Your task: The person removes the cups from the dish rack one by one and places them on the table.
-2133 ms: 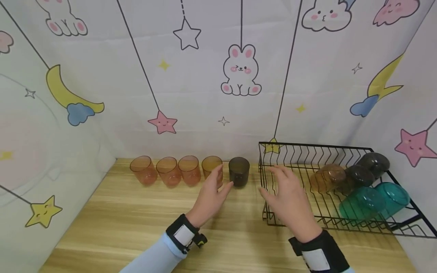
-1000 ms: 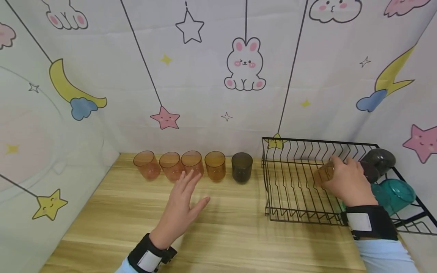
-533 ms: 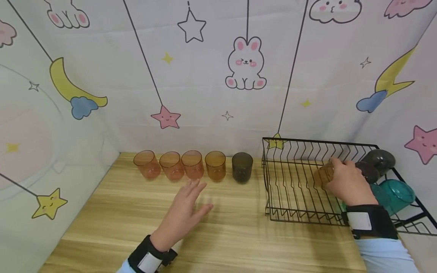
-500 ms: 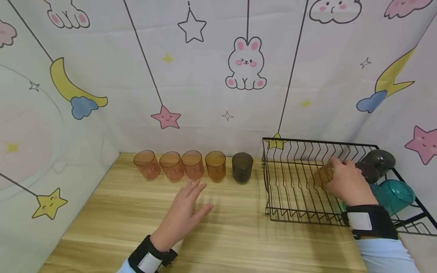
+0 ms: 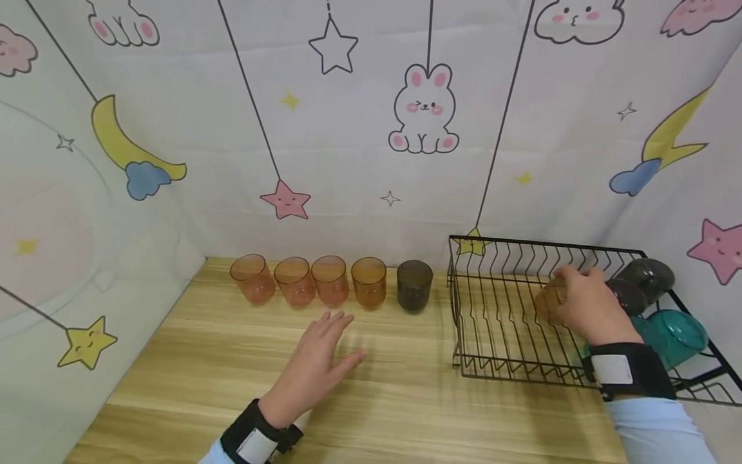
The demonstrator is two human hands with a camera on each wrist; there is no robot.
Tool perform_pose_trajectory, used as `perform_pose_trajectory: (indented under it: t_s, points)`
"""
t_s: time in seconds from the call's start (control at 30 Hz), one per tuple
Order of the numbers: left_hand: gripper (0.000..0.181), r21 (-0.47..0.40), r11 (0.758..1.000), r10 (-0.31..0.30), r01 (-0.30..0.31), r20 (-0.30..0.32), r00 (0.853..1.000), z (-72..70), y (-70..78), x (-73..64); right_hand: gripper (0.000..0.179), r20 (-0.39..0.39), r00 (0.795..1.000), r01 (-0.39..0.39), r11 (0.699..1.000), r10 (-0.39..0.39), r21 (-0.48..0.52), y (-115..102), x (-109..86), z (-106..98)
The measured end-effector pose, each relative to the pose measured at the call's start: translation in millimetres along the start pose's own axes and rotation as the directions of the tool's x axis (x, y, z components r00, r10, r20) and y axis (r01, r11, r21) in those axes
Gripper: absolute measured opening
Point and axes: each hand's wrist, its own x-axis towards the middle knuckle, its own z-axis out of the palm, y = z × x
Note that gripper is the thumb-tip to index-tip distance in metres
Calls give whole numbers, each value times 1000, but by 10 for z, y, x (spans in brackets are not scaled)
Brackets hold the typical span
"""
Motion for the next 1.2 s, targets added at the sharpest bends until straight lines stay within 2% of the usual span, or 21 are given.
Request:
perform_pose_trajectory:
  t_s: [0.23, 0.37, 0.57, 0.73, 1.03, 1.13, 1.2]
  points:
    - [67, 5, 1000, 1, -1, 1, 1000, 5, -12, 1, 69, -16, 1000, 9, 999, -10, -34, 13, 28, 4]
    - [66, 6, 1000, -6, 6, 12, 1000, 3, 2, 12, 75, -23, 999, 26, 998, -27, -51, 21, -12, 2]
    - [68, 5, 1000, -4, 4, 16, 1000, 12, -2, 5, 74, -50, 996, 74, 996, -76, -41, 41, -101, -22]
    - [71, 5, 1000, -6, 6, 15, 1000, 9, -7, -6, 69, -121, 988, 91, 995, -94, -25, -64, -187, -78]
    - [67, -21, 1000, -8, 8, -5, 1000, -10, 40, 7, 66, -262, 956, 141, 990, -133, 10, -548, -439, -201]
    - [67, -32, 999, -1, 0, -16, 1000, -12, 53, 18, 66, -331, 929, 178, 984, -164, 12, -695, -520, -198]
    - [67, -35, 999, 4, -5, -23, 1000, -11, 61, 27, 66, -384, 902, 215, 977, -198, 3, -784, -558, -187]
